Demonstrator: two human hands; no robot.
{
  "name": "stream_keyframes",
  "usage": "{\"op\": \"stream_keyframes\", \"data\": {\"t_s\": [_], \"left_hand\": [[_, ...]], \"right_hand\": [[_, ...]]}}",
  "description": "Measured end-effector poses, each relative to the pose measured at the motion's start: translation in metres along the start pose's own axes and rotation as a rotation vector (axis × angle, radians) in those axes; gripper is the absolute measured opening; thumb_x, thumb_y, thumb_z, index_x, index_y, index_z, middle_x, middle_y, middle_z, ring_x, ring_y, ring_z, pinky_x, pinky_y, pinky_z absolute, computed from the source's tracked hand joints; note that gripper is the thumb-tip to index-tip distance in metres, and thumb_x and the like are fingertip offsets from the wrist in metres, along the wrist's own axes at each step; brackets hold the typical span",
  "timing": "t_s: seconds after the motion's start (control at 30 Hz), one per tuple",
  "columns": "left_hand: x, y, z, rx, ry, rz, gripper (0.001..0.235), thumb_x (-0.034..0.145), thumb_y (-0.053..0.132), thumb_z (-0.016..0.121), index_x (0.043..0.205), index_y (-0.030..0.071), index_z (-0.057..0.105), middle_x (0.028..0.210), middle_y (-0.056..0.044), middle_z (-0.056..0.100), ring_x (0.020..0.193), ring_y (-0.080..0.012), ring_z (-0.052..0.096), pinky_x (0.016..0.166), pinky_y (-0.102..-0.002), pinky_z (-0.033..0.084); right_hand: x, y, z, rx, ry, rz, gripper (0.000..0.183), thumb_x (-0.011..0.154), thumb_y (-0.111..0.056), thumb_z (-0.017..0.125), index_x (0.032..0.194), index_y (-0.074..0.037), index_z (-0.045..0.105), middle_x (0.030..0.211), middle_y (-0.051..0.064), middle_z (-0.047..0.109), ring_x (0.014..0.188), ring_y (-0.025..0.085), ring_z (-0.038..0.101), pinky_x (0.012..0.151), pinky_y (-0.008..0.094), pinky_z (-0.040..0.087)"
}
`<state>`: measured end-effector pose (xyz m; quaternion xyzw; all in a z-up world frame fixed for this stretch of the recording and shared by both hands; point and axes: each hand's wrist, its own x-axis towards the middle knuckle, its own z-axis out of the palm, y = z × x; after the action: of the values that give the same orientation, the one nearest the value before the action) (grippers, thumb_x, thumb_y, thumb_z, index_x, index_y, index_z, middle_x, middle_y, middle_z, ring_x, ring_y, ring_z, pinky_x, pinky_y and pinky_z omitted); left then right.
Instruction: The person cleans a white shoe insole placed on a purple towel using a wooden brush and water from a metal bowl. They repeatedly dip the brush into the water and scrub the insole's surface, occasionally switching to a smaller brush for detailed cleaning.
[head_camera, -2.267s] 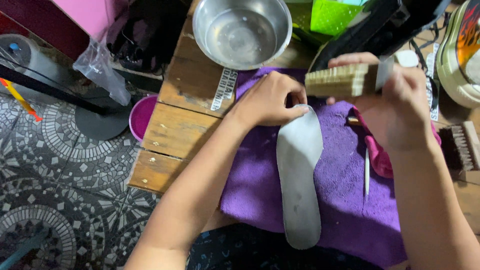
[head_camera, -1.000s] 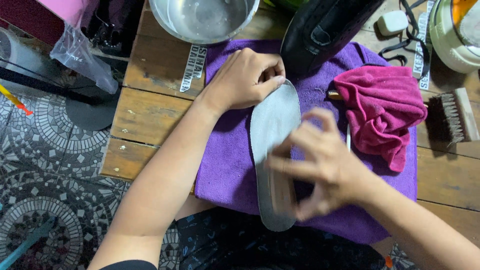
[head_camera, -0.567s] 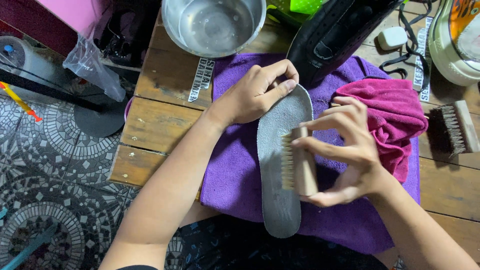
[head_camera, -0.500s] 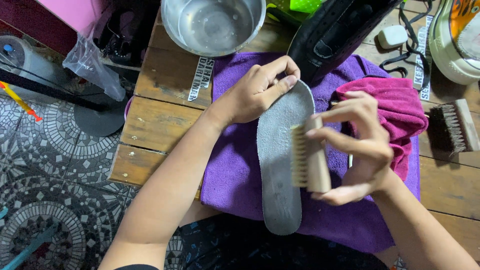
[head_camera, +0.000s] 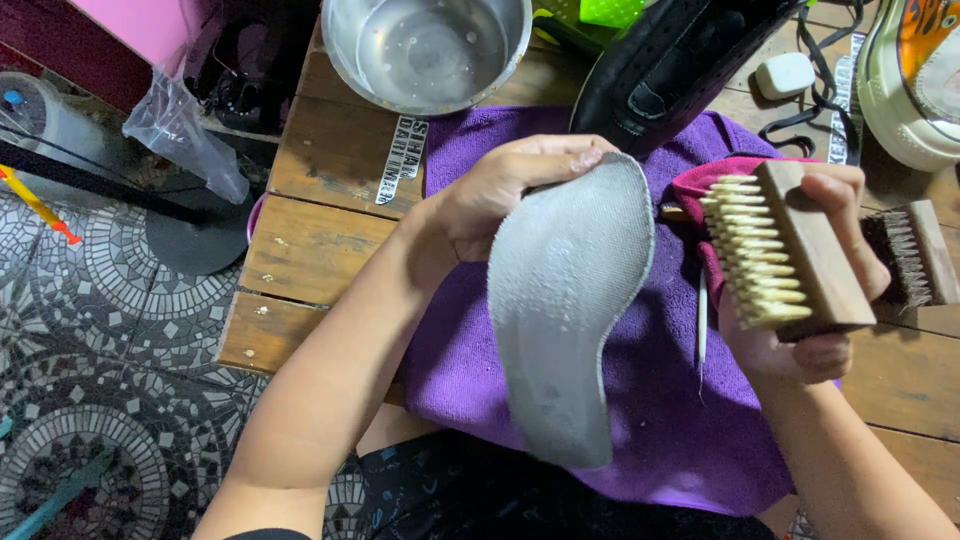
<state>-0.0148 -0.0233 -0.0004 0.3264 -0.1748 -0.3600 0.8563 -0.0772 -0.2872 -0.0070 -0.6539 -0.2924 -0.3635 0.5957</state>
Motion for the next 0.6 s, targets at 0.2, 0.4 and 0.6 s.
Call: {"op": "stream_keyframes", "data": {"t_s": [0.2,0.4,0.6], "left_hand": [[0.006,0.007,-0.019,0.058,0.225,0.087,0.021,0.113,0.02,0.065,0.118,0.001,0.072,0.101,-0.007,0.075,0.087,-0.0144,0.072,0.076,-0.03,0.059],[0.013,0.004,-0.037,0.807,0.441,0.171,0.019,0.113,0.031,0.059,0.1,0.018,0.063,0.077,0.009,0.048,0.069,-0.0041,0.041,0.061,-0.028,0.031],[0.005,0.015,-0.029,1.487,0.52,0.372,0.011,0.103,0.019,0.063,0.098,0.011,0.069,0.082,-0.004,0.077,0.068,-0.0206,0.072,0.064,-0.04,0.049]], "right_hand": [[-0.002,0.004,-0.002,0.005,0.004,0.033,0.107,0.105,-0.09,0.041,0.146,0.008,0.057,0.13,0.027,0.043,0.12,0.041,0.052,0.103,0.055,0.052],[-0.005,-0.012,-0.01,0.115,-0.224,0.171,0.102,0.095,-0.078,0.062,0.153,0.006,0.056,0.142,0.024,0.044,0.133,0.053,0.063,0.115,0.063,0.067],[0.003,-0.011,-0.005,-0.143,-0.482,0.044,0.102,0.074,-0.071,0.073,0.133,0.012,0.071,0.128,0.033,0.063,0.116,0.044,0.067,0.105,0.052,0.055]]}}
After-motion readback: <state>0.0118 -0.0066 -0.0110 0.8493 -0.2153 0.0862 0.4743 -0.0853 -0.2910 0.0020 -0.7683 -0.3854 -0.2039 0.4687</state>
